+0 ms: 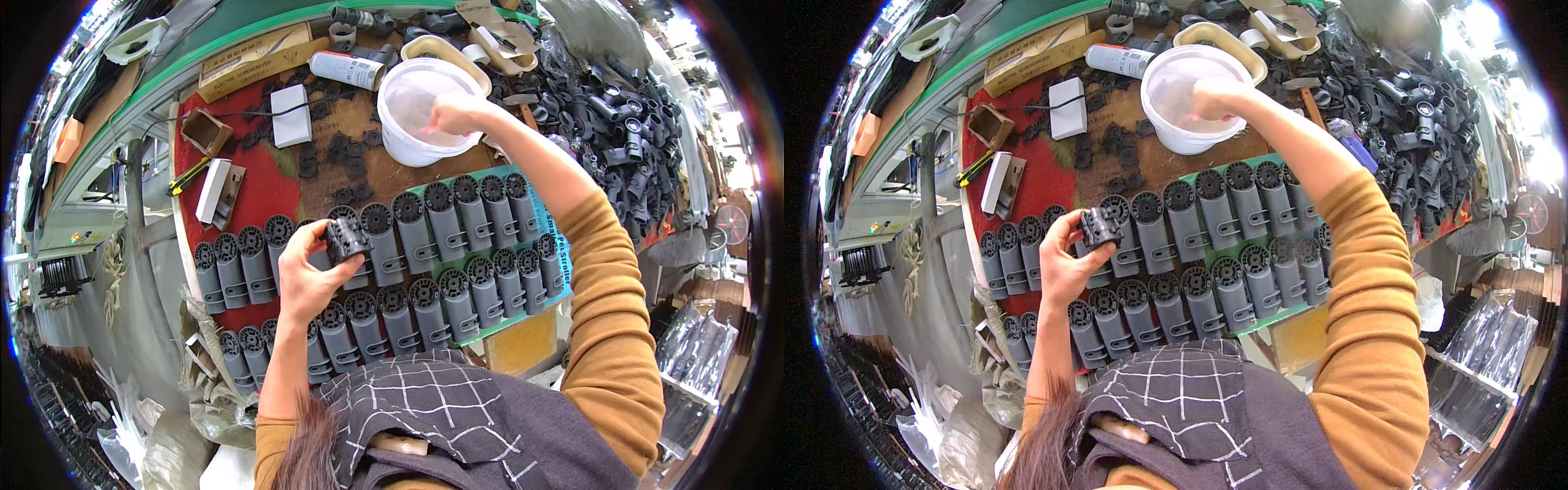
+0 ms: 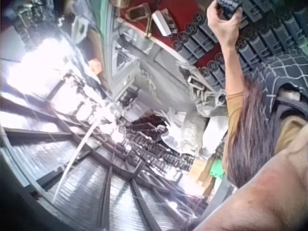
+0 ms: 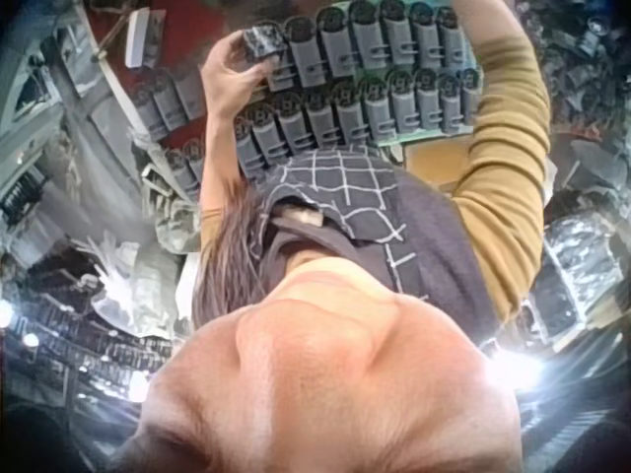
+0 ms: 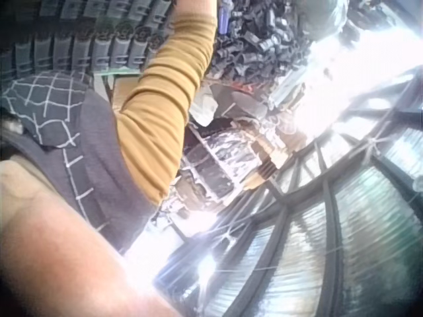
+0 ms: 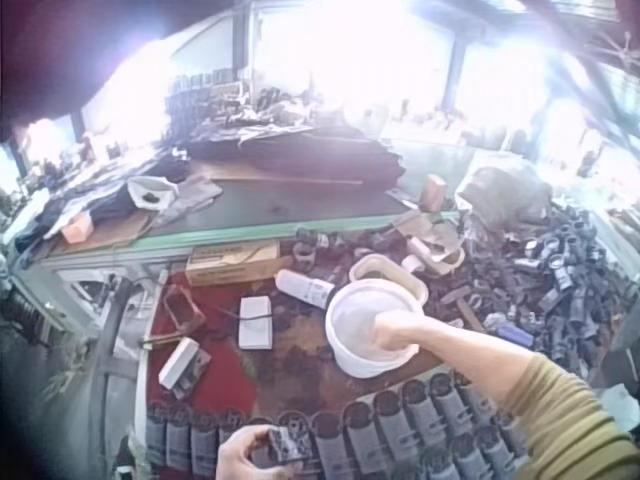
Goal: The person repeatedly cleans small black plastic components using a toothbrush dipped in water from a white bucket. They place the cleaned parts into gray cylindrical holders arranged on a red tray. The person also handles larger gray plastic parts and places them into a white bag.
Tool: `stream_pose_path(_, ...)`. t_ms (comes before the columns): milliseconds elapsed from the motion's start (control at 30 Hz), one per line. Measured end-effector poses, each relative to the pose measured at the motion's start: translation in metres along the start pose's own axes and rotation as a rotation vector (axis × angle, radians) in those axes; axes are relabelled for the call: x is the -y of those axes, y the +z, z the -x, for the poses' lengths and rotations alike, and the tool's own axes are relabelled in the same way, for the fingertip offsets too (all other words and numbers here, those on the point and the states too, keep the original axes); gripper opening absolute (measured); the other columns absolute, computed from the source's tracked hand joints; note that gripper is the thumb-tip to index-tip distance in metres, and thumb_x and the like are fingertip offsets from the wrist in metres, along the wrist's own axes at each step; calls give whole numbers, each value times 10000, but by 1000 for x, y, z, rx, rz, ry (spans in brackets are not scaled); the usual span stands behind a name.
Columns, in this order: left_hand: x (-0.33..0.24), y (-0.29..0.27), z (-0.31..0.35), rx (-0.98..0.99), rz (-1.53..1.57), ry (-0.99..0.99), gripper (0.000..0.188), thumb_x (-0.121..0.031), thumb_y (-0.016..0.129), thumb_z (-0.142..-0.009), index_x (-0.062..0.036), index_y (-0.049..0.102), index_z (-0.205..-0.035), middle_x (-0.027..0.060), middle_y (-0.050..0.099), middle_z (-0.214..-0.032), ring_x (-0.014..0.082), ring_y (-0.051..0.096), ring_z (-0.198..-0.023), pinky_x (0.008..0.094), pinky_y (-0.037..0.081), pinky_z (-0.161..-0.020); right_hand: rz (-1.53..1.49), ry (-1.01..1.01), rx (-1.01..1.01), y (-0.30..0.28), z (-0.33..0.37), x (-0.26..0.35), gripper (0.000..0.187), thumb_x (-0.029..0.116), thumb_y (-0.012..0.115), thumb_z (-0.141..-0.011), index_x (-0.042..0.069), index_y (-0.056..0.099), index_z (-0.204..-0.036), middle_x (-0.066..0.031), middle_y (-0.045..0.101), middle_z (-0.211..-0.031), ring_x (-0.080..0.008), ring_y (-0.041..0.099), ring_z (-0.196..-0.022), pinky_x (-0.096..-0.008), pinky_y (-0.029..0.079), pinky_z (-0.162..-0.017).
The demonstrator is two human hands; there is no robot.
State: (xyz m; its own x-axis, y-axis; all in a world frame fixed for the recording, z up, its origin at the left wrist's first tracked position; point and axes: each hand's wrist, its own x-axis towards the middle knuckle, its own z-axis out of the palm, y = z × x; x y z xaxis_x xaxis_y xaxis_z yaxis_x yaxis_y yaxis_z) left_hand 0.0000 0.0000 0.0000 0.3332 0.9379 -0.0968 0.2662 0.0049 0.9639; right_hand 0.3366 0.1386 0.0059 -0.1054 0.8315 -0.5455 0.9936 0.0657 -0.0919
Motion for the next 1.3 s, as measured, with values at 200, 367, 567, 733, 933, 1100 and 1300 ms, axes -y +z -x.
stream_pose_path(200,-21,4,-21,-104,-153,192,495,-158,811,-643,12,625,-1069,110,648,-1009,199,617,-941,305,474,-857,-790,59,-234,-11,132,12,278,192,544,-914,67,688,-1115,-1,560,-647,-52,482,-499,-223,375,-430)
stream_pose_path(367,-27,15,-27,-175,-228,269,504,-153,828,-640,11,629,-1074,90,657,-999,165,612,-905,287,478,-822,-1241,-50,-223,33,208,63,314,104,567,-900,80,646,-1202,38,588,-730,-1,446,-520,-168,367,-445)
stream_pose_path(567,-42,21,-10,-187,-288,384,532,-158,851,-611,20,624,-1058,101,656,-967,194,624,-883,297,488,-817,-775,-274,-751,68,212,109,386,-20,613,-836,110,650,-1197,-73,594,-748,-175,584,-672,-278,468,-603)
stream_pose_path(733,-50,11,-2,-304,-348,448,500,-152,848,-605,16,634,-1025,114,657,-958,223,636,-898,323,493,-820,-598,-387,-818,69,225,122,410,-21,625,-797,67,640,-1198,-86,589,-769,-213,586,-660,-316,491,-596)
stream_pose_path(933,-54,3,7,-356,-376,444,474,-132,845,-599,11,638,-1000,114,663,-950,228,639,-884,329,488,-825,-644,-282,-878,78,237,135,377,-73,604,-797,5,646,-1163,-100,645,-803,-198,599,-687,-286,496,-624)
stream_pose_path(1100,-56,2,12,-400,-390,471,462,-125,844,-603,15,640,-993,101,659,-927,211,635,-871,319,481,-827,-659,-303,-898,87,240,144,372,-69,613,-803,2,642,-1166,-116,679,-863,-200,608,-687,-284,500,-620)
stream_pose_path(1300,-61,5,17,-372,-309,440,448,-109,836,-600,10,648,-989,88,660,-920,197,633,-867,314,477,-836,-718,-221,-909,89,234,146,346,-66,609,-815,-1,648,-1153,-111,671,-851,-192,598,-685,-283,492,-621)
